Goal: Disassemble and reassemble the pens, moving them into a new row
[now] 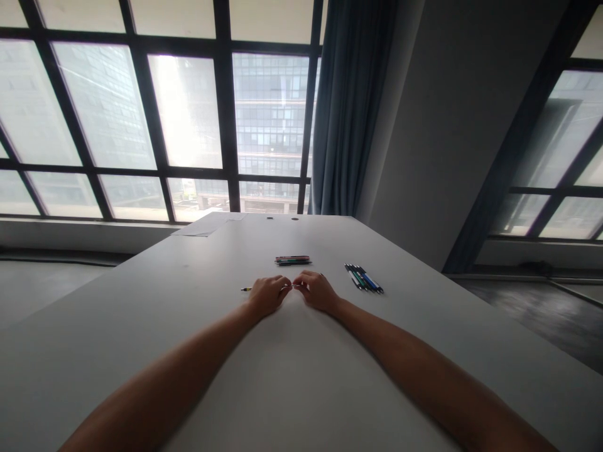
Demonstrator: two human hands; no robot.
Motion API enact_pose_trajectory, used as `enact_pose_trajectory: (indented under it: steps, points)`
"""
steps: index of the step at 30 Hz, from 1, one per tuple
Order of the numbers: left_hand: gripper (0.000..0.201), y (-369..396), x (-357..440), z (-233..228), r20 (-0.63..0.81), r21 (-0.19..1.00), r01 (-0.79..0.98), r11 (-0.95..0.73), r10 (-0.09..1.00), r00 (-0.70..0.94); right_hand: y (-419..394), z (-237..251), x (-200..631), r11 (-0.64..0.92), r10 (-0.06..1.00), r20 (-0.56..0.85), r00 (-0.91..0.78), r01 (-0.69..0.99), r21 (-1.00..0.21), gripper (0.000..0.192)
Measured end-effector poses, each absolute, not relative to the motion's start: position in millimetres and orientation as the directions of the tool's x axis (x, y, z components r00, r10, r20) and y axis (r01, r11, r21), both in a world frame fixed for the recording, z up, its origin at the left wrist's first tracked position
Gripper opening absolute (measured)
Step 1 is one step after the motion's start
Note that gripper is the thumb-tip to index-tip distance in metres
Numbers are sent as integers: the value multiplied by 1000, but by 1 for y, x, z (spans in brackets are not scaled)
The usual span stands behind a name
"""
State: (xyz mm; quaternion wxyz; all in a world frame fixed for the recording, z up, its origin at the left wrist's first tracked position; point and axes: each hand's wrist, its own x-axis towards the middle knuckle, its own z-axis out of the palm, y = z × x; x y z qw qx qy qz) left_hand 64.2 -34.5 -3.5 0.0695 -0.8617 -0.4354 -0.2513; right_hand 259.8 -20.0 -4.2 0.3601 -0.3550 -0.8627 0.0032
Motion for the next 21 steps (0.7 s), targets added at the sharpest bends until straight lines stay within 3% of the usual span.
enact_pose_trajectory:
  steps: [5,14,21]
  points:
    - [32,-35,64,-3,507,98,775,-625,701,501,-21,-4,260,744,629,614,-477,598,-298,8]
    - [29,-33,67,-4,485,107,806,-582,738,469,-27,0,255,659,665,609,-433,723,-205,13]
    - [29,-36,69,-2,463,99,832,-546,766,447,-24,-3,255,610,699,594,-398,765,-206,12]
